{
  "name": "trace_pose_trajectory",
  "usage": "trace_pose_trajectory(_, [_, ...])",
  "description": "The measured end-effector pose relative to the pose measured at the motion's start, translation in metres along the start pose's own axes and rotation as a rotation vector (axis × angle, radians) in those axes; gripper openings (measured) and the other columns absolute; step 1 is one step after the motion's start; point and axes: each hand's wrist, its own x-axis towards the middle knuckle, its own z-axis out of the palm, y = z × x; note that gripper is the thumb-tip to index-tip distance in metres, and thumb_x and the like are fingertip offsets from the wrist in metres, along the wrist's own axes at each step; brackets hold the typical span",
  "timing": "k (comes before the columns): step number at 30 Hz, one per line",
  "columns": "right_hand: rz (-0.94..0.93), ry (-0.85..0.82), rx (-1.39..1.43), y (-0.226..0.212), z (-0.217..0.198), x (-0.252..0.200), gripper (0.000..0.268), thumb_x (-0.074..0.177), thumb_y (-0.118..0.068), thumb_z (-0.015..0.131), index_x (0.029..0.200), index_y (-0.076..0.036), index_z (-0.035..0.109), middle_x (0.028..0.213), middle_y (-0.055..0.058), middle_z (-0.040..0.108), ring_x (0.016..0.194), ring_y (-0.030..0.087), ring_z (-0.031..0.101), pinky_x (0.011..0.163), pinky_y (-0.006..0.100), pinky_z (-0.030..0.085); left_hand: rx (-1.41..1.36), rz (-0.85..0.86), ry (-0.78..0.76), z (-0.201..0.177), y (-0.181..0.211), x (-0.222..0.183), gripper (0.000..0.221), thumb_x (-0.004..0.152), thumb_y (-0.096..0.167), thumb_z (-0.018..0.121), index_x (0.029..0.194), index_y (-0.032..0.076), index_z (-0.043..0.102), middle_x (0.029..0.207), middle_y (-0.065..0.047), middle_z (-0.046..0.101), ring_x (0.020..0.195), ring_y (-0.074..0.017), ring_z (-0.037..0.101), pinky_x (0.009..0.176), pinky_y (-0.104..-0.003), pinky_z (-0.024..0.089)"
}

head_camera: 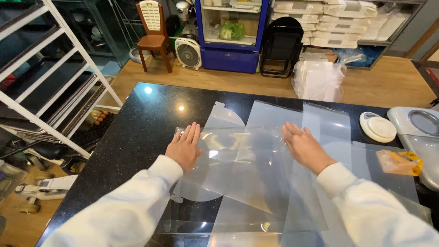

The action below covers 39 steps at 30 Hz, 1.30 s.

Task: Assembling a large clear plastic box by folding pre-scored plastic sheets and interlocking tabs.

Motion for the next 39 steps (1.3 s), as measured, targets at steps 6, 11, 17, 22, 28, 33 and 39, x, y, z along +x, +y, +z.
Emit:
trace_pose_trajectory(6, [0.156,-0.297,0.394,0.003,-0.091,0.047,0.042,0.114,-0.055,0.064,0.140,-0.030,0.086,0.144,0.002,0.083,0.144,0.032,0.072,0.124,0.055,0.057,-0.177,0.333,0.090,-0.038,0.018,0.081,0.071,0.122,0.045,0.037,0.178,0.002,0.029,0.180,-0.018,0.043,0.166,-0.0367,0.045,0.131,-0.063,0.039])
trace_pose_trajectory(11, [0.241,-0.285,0.624,-0.007,-0.095,0.063,0.027,0.105,-0.036,0.083,0.129,-0.027,0.092,0.132,0.009,0.088,0.135,0.036,0.077,0.118,0.056,0.059,-0.617,0.246,0.072,-0.043,0.057,0.139,0.058,0.122,0.049,0.040,0.151,0.006,0.066,0.152,-0.020,0.072,0.146,-0.0407,0.067,0.122,-0.059,0.054])
trace_pose_trajectory(17, [0.274,-0.261,0.762,-0.002,-0.071,0.065,0.028,0.096,-0.022,0.095,0.124,-0.025,0.093,0.121,0.011,0.091,0.126,0.035,0.082,0.113,0.051,0.062,-0.846,0.202,-0.046,0.029,0.055,0.224,0.023,0.102,0.043,0.087,0.118,0.027,0.091,0.121,-0.007,0.089,0.128,-0.0328,0.080,0.111,-0.048,0.063])
trace_pose_trajectory(22, [0.283,-0.232,0.732,-0.005,-0.063,0.070,0.025,0.091,-0.022,0.099,0.115,-0.024,0.096,0.105,0.007,0.093,0.115,0.031,0.086,0.105,0.045,0.065,-1.003,0.117,0.011,0.026,0.060,0.208,0.034,0.089,0.030,0.101,0.121,0.023,0.090,0.119,-0.009,0.089,0.122,-0.0303,0.082,0.107,-0.046,0.065])
trace_pose_trajectory(28, [0.150,-0.294,0.554,-0.021,-0.077,0.081,0.023,0.090,-0.016,0.098,0.112,-0.023,0.096,0.097,0.008,0.093,0.103,0.027,0.088,0.097,0.043,0.068,-0.992,0.070,0.123,0.015,0.065,0.191,0.021,0.086,0.022,0.101,0.106,0.023,0.092,0.098,-0.008,0.090,0.108,-0.0306,0.086,0.101,-0.043,0.066])
trace_pose_trajectory(33, [0.074,-0.299,0.750,-0.043,-0.063,0.096,0.025,0.094,-0.021,0.097,0.118,-0.021,0.094,0.103,0.011,0.093,0.110,0.035,0.087,0.099,0.049,0.067,-1.011,0.085,0.156,-0.016,0.064,0.155,0.023,0.084,0.018,0.103,0.104,0.023,0.093,0.092,-0.008,0.090,0.100,-0.0267,0.088,0.097,-0.039,0.065])
trace_pose_trajectory(39, [0.140,-0.287,0.703,-0.057,-0.097,0.082,0.019,0.088,-0.022,0.101,0.106,-0.027,0.097,0.096,0.009,0.093,0.106,0.033,0.087,0.103,0.045,0.065,-1.035,0.117,0.141,-0.010,0.063,0.164,0.018,0.087,0.010,0.099,0.100,0.022,0.093,0.089,-0.010,0.089,0.096,-0.0285,0.088,0.092,-0.040,0.066])
